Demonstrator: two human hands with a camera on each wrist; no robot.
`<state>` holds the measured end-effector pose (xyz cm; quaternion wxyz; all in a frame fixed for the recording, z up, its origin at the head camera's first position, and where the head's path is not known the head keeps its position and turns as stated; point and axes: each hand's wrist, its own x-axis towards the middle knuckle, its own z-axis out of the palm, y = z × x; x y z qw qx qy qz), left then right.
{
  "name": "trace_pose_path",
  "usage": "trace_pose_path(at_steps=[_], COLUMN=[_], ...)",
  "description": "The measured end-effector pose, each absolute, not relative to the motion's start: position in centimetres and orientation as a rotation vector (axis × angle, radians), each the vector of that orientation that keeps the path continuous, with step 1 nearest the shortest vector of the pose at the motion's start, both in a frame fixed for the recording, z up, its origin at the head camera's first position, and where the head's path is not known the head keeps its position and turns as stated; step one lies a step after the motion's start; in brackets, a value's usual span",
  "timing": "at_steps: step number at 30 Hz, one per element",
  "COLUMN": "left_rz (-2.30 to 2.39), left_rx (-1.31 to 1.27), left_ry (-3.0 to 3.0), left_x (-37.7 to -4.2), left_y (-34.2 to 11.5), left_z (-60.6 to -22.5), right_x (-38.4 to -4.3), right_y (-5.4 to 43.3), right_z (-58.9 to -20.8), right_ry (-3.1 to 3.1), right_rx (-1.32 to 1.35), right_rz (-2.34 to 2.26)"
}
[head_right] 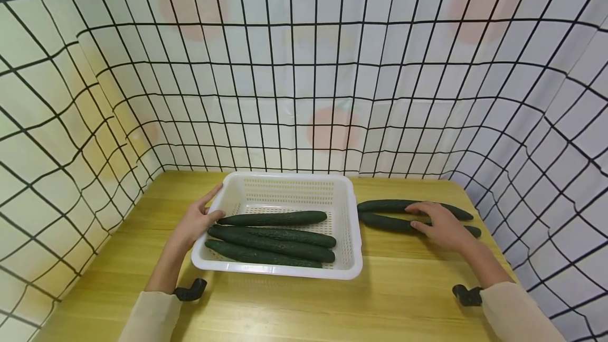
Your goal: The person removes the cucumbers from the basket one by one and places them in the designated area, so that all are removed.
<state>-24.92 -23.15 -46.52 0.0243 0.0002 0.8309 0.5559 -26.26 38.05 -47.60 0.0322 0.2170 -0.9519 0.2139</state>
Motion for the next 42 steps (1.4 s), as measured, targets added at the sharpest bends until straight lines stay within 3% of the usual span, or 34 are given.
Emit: trace_pose_path(at_steps=[13, 30, 42], left_rz=[1.726, 1.726, 1.736], left_rx=[0.001, -0.016, -0.012], left_ry=[2.565, 2.607, 2.603], left_x=[-25.0, -25.5, -25.3], left_y=[-23.2, -23.4, -23.2], left_z=[-46.9, -47.5, -47.2], right_x=[-27.6, -29.4, -30.2], right_y=[34.2, 23.3, 17.7], right_z=[-44.1, -38.6, -37.7], right_ry=[-2.881, -2.793, -2.765], right_rx=[0.604, 0.862, 1.002], right_rz=[0.738, 0.930, 1.022])
